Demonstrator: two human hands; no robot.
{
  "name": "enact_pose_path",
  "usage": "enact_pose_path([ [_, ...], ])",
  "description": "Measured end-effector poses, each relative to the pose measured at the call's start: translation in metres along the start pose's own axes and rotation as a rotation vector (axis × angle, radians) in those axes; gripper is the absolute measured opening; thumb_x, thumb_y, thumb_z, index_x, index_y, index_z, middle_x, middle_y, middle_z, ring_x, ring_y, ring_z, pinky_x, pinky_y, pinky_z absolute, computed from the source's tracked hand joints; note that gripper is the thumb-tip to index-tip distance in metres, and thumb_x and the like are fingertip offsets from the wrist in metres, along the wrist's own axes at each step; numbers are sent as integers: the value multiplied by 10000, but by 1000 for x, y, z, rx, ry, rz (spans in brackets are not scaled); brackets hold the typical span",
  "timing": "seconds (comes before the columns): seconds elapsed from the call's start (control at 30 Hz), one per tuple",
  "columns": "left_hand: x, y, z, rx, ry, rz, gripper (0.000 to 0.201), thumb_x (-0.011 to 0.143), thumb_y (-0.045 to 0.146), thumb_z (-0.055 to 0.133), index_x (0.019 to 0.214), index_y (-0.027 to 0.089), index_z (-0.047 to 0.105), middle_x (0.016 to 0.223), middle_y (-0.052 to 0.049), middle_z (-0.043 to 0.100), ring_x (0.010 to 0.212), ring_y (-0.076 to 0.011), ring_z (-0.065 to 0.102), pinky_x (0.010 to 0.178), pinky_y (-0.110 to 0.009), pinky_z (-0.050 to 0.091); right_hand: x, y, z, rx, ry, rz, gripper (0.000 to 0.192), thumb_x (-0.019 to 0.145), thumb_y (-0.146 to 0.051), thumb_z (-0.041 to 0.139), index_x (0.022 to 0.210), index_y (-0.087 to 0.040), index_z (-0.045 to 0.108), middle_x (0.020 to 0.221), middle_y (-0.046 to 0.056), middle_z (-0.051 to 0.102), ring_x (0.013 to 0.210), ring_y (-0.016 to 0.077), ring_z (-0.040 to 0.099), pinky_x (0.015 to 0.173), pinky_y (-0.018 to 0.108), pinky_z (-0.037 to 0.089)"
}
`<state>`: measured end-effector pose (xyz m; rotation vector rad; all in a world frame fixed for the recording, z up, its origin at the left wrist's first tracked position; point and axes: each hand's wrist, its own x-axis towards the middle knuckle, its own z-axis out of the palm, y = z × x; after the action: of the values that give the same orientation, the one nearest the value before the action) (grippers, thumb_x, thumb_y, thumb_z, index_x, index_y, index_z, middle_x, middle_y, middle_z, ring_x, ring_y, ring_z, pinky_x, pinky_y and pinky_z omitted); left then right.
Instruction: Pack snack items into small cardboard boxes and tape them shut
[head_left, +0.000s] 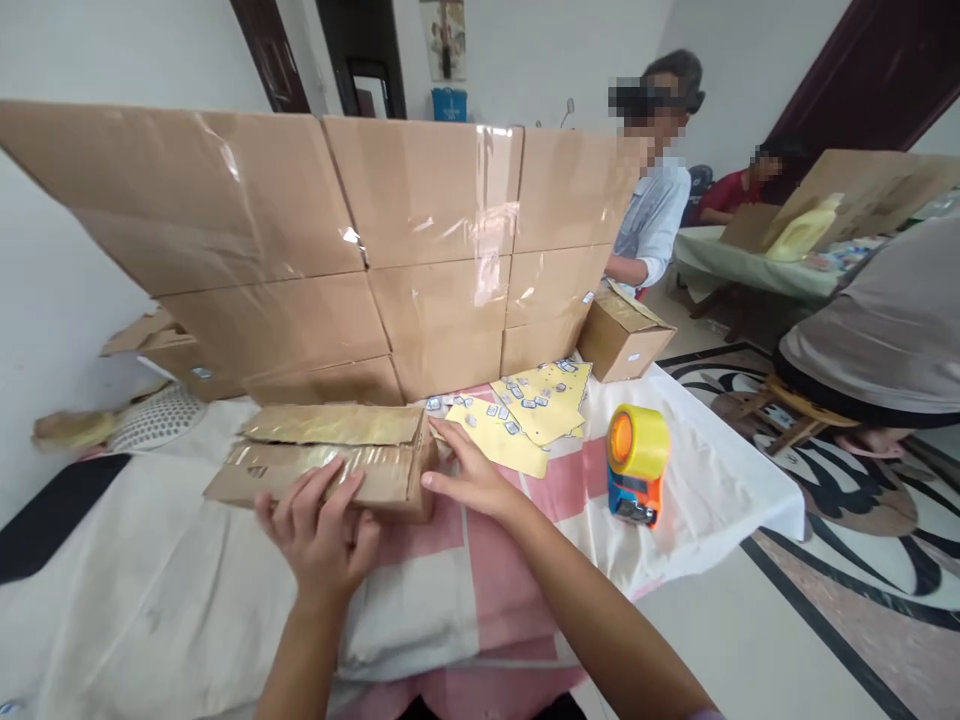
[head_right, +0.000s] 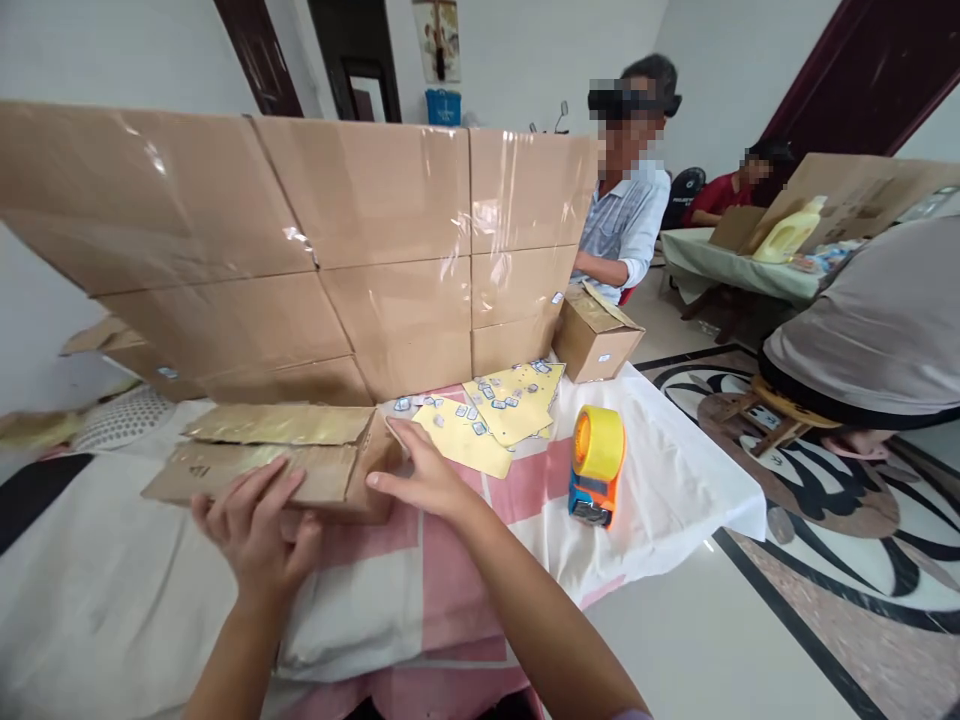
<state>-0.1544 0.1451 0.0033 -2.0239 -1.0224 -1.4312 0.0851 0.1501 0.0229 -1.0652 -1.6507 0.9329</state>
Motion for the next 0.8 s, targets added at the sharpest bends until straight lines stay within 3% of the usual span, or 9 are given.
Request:
enact_pose_path([
  [0.07, -2, -1, -2, -12, 4, 18, 488, 840, 307, 613, 1321, 230, 643, 1359, -148, 651, 1291, -327, 552, 1277, -559, 165, 11, -5, -31, -302, 145, 2, 539, 934, -432, 690, 1432, -246, 598, 1522, 98, 543, 1444, 265, 474, 1214, 432, 398],
  [0.13, -3, -2, -4, -27, 7, 23, 501, 832, 296, 632, 1328, 227, 646, 1375, -146, 642, 1313, -325, 543, 1281, -559, 162, 21, -5, -75, -542, 269, 118, 306, 968, -275, 602, 1253, -219, 699, 1318, 89, 679, 1270, 246, 602, 1138, 406, 464],
  [0.2, -4, -2, -5, -39, -6, 1, 518, 836, 283, 641, 1352, 238, 641, 1385, -144, 635, 1331, -334, 539, 1283, -585, 159, 24, 4, -121, -632, 324, 266, 348, 962, -136, 493, 1232, -184, 707, 1200, 116, 713, 1129, 259, 654, 1059, 434, 503],
  [0.3, -6, -3, -6, -23, -68, -57, 598, 858, 262, 641, 1451, 313, 583, 1444, -114, 608, 1345, -352, 538, 1279, -650, 168, 18, 23, -166, -765, 341, 480, 423, 877, -39, 511, 1217, -160, 732, 1261, 177, 666, 1208, 340, 598, 1074, 500, 461],
  [0.37, -8, -3, -7, 2, -112, -64, 665, 869, 248, 638, 1513, 363, 523, 1504, -75, 573, 1354, -354, 535, 1284, -668, 173, 12, 34, -169, -834, 325, 579, 430, 851, -54, 569, 1227, -177, 739, 1342, 195, 608, 1272, 396, 531, 1080, 539, 435],
  [0.5, -8, -4, -10, 16, -109, -35, 706, 875, 220, 631, 1546, 385, 488, 1564, -29, 528, 1379, -340, 524, 1304, -648, 163, 11, 44, -142, -887, 285, 635, 424, 917, -158, 575, 1320, -230, 682, 1430, 178, 523, 1294, 418, 476, 1048, 541, 435],
  [0.6, -7, -2, -10, 9, -118, -68, 729, 863, 190, 630, 1545, 406, 484, 1581, -4, 516, 1400, -336, 508, 1297, -655, 165, 19, 45, -130, -878, 299, 653, 339, 946, -169, 534, 1251, -187, 682, 1342, 202, 546, 1234, 400, 517, 976, 501, 467],
  [0.8, -1, 4, -5, -79, -61, -89, 706, 797, 297, 606, 1496, 383, 564, 1570, 57, 536, 1356, -369, 530, 1291, -634, 127, 20, 46, -136, -761, 429, 650, 218, 946, -106, 480, 1032, -156, 674, 1091, 171, 649, 1009, 309, 636, 885, 418, 488],
])
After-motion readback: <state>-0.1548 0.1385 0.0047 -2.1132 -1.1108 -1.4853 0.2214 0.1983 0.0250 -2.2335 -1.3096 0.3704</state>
